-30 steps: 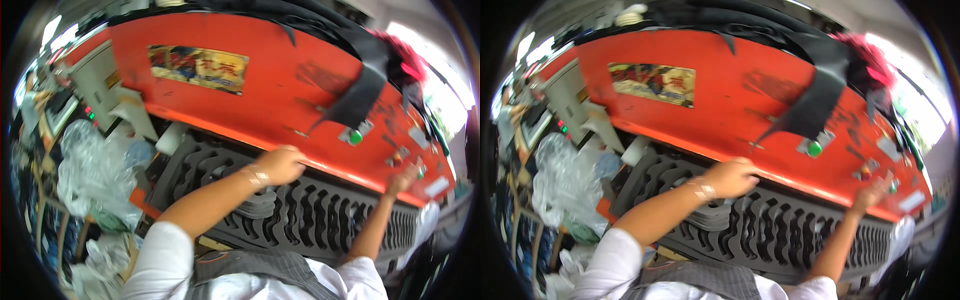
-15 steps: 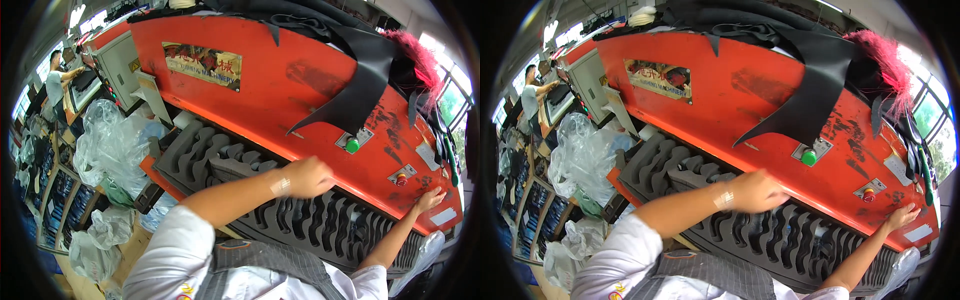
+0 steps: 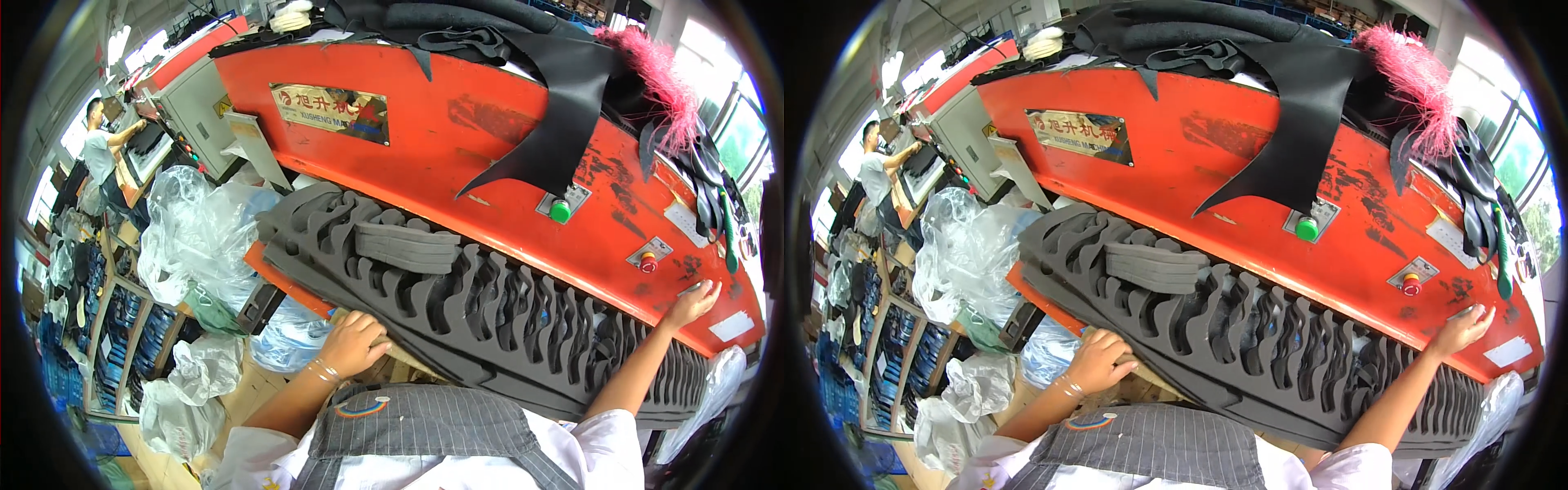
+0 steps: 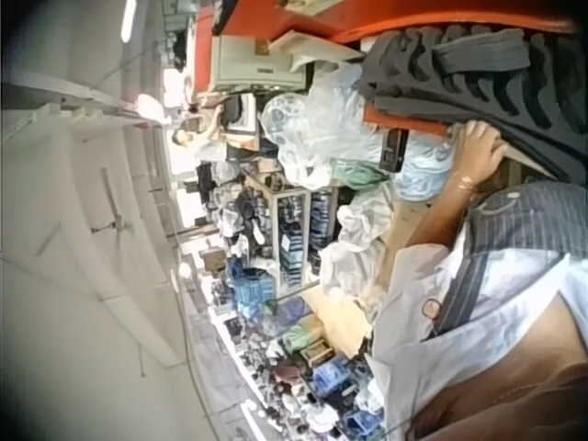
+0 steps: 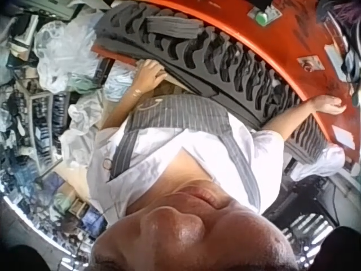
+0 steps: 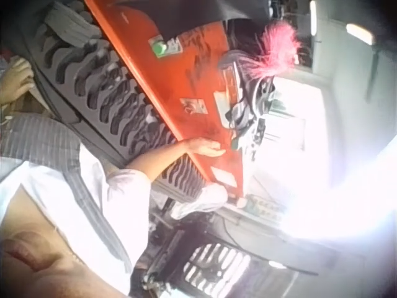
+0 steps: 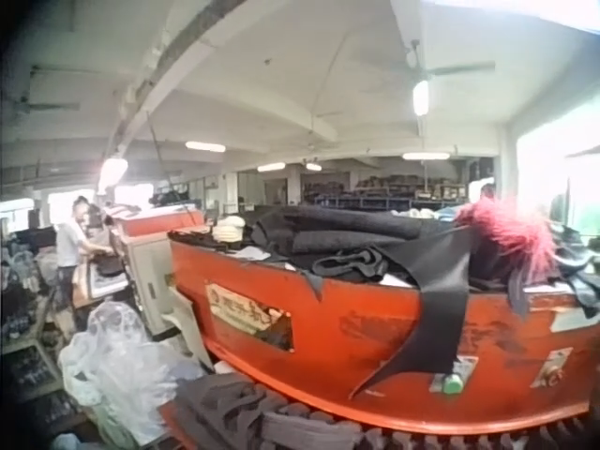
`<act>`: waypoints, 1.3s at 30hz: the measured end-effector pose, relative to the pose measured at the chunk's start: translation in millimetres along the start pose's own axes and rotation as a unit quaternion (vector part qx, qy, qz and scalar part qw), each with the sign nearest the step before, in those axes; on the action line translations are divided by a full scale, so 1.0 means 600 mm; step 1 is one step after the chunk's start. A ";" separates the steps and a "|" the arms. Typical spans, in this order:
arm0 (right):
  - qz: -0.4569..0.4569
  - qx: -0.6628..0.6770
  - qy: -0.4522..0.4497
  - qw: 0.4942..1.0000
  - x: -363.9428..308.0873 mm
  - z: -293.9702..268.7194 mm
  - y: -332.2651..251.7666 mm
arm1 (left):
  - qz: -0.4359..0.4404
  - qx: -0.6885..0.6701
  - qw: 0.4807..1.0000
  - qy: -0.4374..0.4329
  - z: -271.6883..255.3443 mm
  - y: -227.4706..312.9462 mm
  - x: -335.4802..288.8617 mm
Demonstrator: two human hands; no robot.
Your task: Cutting foam shapes using a manual die-cutting machine.
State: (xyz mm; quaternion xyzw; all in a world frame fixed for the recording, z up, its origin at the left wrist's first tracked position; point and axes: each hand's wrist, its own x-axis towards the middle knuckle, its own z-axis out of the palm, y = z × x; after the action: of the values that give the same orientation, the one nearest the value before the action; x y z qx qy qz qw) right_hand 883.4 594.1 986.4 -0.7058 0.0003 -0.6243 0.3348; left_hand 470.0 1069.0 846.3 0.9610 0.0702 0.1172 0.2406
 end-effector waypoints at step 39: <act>-0.318 0.010 -0.791 0.523 -0.546 -0.259 -0.562 | 0.024 -0.039 0.999 0.023 0.036 -0.088 -0.050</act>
State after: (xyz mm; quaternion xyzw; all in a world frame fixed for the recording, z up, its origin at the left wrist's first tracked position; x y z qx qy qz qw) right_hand 533.3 919.7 856.5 -0.8596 -0.4952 0.1251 -0.0167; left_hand 442.5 1100.0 796.9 0.9491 0.0483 0.1479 0.2737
